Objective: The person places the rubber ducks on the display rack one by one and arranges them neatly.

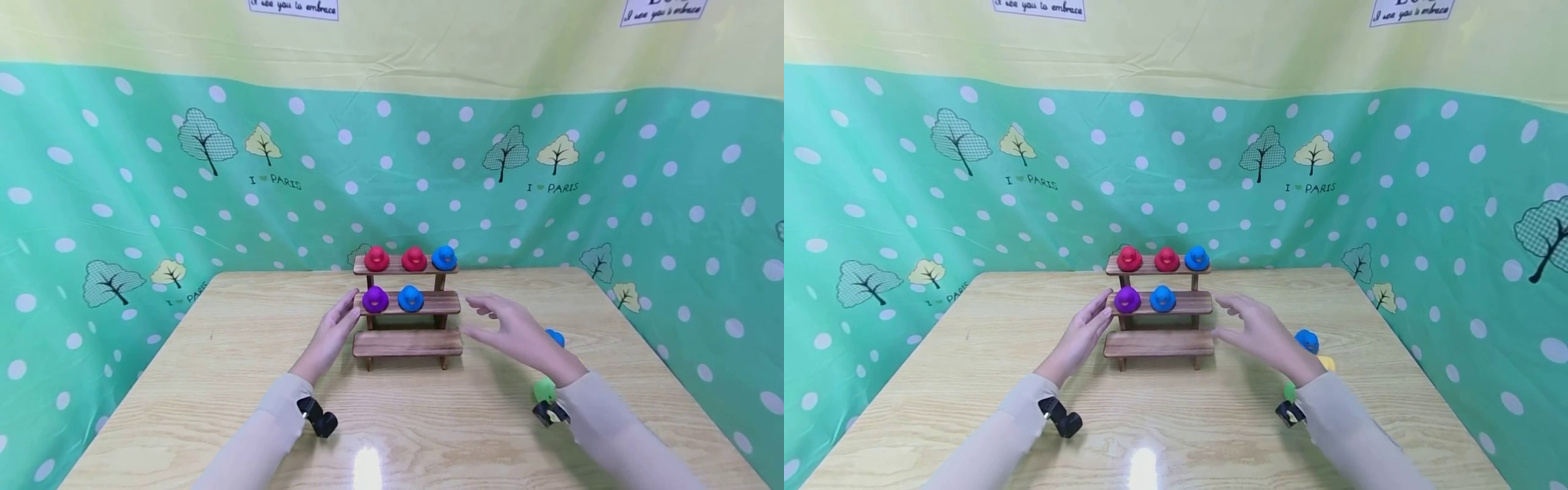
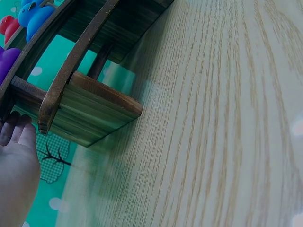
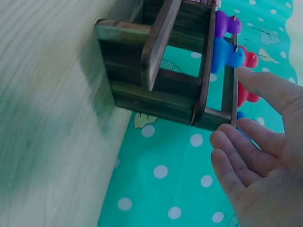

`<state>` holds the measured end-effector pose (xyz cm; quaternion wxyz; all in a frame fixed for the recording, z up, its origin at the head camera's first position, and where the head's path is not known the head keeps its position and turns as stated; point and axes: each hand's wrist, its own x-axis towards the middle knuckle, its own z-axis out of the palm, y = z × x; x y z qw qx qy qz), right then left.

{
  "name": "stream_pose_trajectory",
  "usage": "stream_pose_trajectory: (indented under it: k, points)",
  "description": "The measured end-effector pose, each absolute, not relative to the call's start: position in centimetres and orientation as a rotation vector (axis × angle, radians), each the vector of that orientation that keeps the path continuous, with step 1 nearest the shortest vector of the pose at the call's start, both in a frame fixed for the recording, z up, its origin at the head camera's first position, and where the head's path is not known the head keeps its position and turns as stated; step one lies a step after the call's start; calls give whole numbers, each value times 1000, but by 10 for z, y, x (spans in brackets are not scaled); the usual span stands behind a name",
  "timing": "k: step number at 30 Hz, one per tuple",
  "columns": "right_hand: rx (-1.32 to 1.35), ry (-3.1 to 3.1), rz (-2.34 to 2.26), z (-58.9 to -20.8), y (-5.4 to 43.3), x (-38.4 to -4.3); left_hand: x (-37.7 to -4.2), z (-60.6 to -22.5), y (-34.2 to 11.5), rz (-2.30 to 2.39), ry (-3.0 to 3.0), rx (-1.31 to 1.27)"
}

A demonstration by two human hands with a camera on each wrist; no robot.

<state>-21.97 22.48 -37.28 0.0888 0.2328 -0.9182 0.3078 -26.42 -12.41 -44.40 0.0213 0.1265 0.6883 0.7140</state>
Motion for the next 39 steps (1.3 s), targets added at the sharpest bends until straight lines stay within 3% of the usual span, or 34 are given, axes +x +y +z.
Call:
stream_pose_trajectory:
  k: [25, 39]
  points:
    - [745, -2925, 899, -421, 308, -181, -264, -446, -126, 2226, 2134, 418]
    - [757, -3103, 791, -428, 337, -169, -264, -446, -126, 2182, 2180, 416]
